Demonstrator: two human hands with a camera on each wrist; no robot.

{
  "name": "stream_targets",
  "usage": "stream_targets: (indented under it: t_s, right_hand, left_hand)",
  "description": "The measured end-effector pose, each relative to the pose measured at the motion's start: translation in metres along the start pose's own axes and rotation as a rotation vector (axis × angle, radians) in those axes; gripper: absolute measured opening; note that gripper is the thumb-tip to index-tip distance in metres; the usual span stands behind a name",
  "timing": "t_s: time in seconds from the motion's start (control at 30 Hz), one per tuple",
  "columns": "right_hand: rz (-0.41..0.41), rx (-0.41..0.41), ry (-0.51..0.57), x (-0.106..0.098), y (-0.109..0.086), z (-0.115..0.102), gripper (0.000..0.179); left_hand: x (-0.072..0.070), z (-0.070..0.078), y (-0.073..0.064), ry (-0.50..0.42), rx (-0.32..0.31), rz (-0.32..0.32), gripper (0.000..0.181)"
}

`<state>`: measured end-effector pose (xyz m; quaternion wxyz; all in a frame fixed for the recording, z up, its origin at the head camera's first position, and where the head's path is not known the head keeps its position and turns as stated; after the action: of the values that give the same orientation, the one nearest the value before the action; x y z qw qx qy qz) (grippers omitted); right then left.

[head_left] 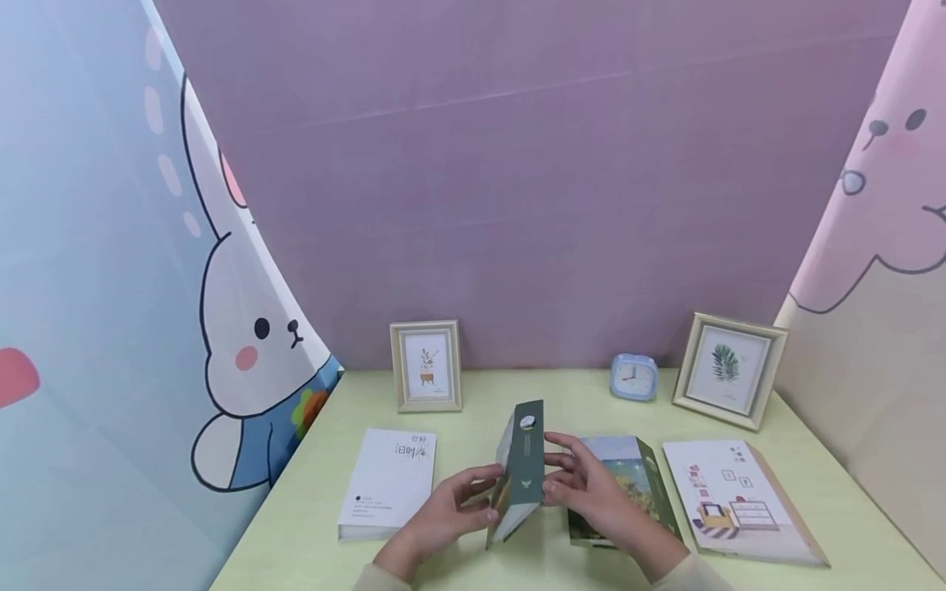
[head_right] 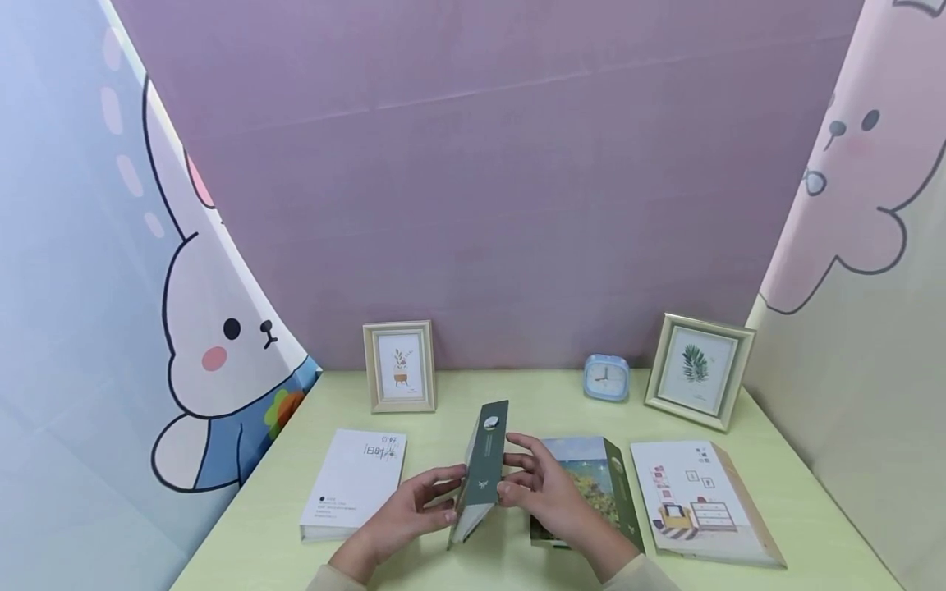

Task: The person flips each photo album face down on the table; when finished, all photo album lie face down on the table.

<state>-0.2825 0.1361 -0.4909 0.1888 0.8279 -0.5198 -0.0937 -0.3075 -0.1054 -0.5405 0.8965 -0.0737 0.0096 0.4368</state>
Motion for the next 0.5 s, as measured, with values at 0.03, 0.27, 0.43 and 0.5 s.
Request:
stream_targets:
  t_s: [0.03,0.27,0.43,0.5]
  right_hand:
    - [0.000,0.004,0.002,-0.0002,-0.0012,-0.0003,0.071]
    - [-0.034,-0.031,0.024,-0.0016,-0.0052,-0.0012,0.076]
    - [-0.083,-0.084,0.020,-0.0033,-0.0074,0.0008,0.080]
    - [-0.096,-0.091,0.013,-0.0037,-0.0075,0.0015,0.084]
  left_hand:
    - [0.0004,0.0003,-0.0003,-0.003,0.000,-0.007,0.062]
    - [0.0011,0.0001,-0.0002,-0.012,-0.005,-0.020,0.059]
    - [0.0004,-0.0014,0.0003,-0.005,0.007,-0.024,0.061]
    - [0.0003,-0.0017,0.0003,-0.006,0.011,-0.023,0.062]
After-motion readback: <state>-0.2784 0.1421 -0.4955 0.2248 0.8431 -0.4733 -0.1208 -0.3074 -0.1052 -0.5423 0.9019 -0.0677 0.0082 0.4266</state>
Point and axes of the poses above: each hand's wrist, its own y-axis towards the middle knuckle, its own x-axis out of the palm, z = x × y, the point moved 5 cm from there along y, towards the middle knuckle, and after that the axes turned 14 degrees about -x, right-handed, at the moved point
